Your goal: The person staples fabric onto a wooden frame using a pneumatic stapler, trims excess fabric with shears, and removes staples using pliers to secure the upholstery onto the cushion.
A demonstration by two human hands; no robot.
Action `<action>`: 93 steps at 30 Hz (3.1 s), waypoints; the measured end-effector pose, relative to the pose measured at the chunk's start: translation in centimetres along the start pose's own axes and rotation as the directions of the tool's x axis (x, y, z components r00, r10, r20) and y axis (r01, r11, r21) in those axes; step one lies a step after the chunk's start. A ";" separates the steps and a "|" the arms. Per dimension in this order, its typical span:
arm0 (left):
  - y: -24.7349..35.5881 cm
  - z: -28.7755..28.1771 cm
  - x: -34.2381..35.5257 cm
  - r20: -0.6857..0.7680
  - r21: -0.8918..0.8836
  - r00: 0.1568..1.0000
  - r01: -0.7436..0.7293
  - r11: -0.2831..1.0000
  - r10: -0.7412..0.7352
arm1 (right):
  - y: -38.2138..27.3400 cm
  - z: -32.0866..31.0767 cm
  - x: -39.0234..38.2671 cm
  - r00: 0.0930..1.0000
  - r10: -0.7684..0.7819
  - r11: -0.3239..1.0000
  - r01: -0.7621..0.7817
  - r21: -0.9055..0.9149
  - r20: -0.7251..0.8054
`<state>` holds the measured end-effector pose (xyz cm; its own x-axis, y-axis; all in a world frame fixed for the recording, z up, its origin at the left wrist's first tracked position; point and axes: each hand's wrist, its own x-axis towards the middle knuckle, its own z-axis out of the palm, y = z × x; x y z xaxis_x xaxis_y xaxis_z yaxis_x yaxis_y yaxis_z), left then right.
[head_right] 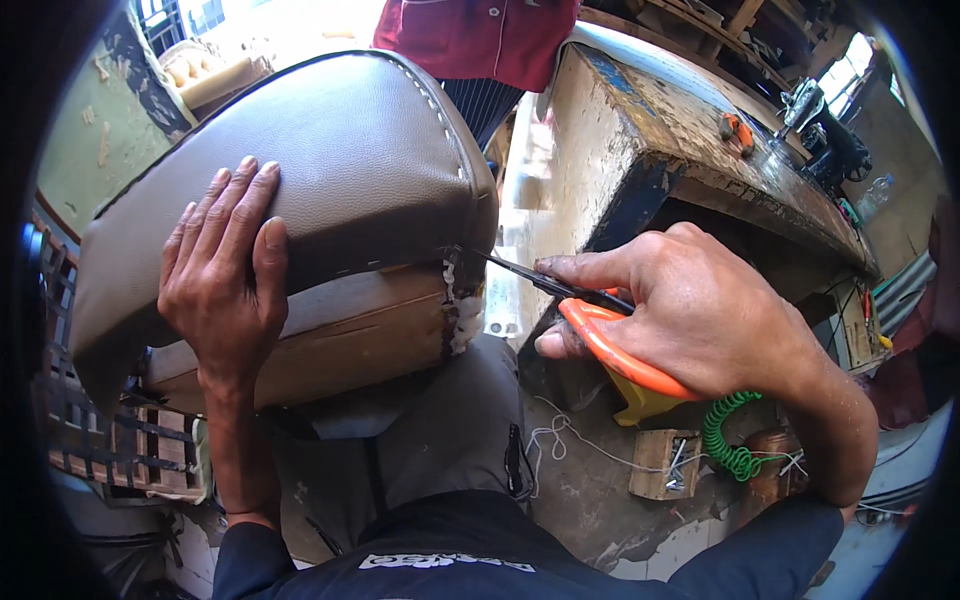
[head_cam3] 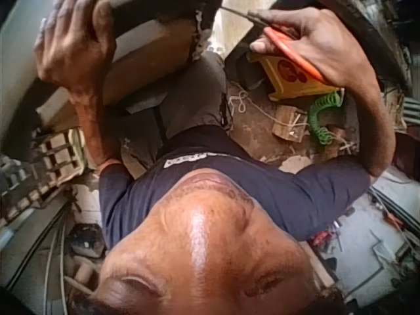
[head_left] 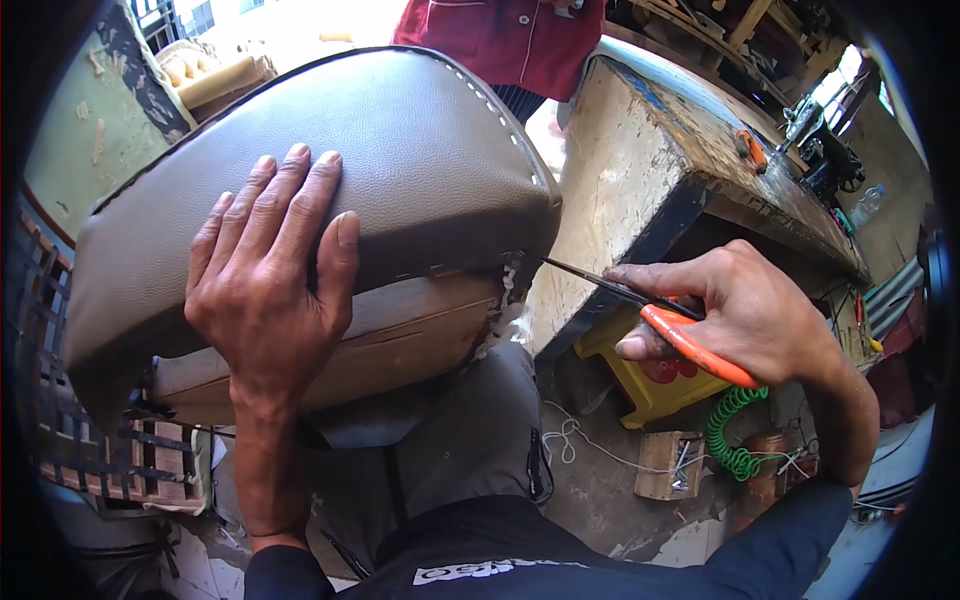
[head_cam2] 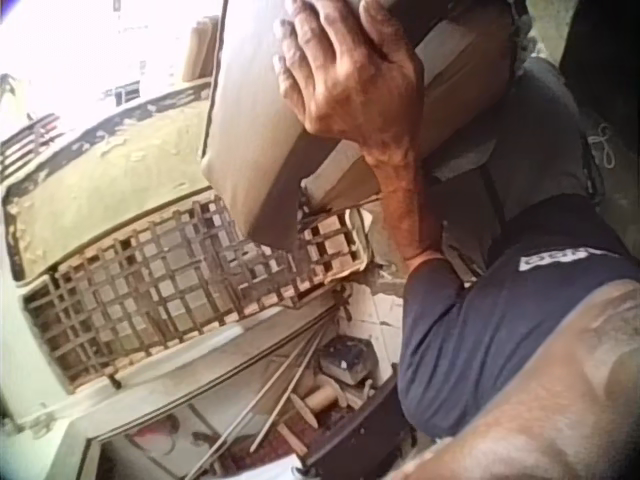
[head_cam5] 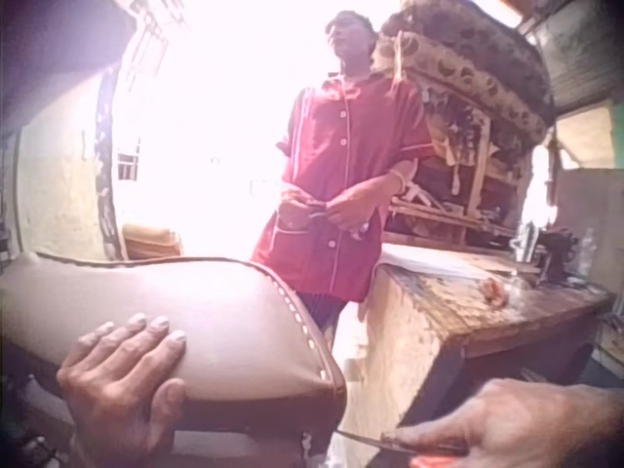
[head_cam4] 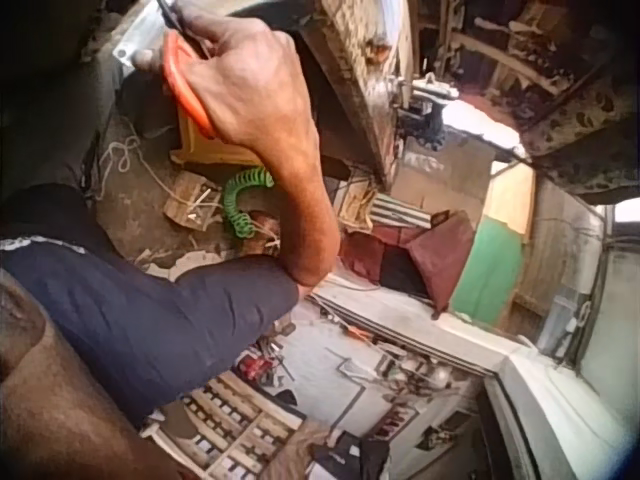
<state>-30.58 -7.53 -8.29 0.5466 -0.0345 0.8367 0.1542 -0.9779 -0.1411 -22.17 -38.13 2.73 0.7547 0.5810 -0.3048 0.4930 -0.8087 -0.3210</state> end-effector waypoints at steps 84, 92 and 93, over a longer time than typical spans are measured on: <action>0.7 0.2 -0.6 0.009 0.017 0.999 0.044 0.999 -0.044 | -0.4 -1.7 1.4 0.998 0.004 1.000 -0.003 -0.021 0.058; 1.0 -0.5 -0.3 0.033 -0.009 0.997 0.069 0.998 -0.068 | -0.6 -6.1 5.8 0.967 -0.040 0.986 0.078 -0.144 0.252; 1.2 -0.5 -0.4 0.035 -0.030 0.998 0.053 0.998 -0.052 | -0.9 -7.3 6.9 0.942 -0.017 0.967 0.101 -0.235 0.335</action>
<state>-30.98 -8.81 -8.51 0.5666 0.0236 0.8237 0.1585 -0.9840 -0.0809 -14.21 -34.01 7.48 0.5577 0.5921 -0.5818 0.6546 -0.7447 -0.1304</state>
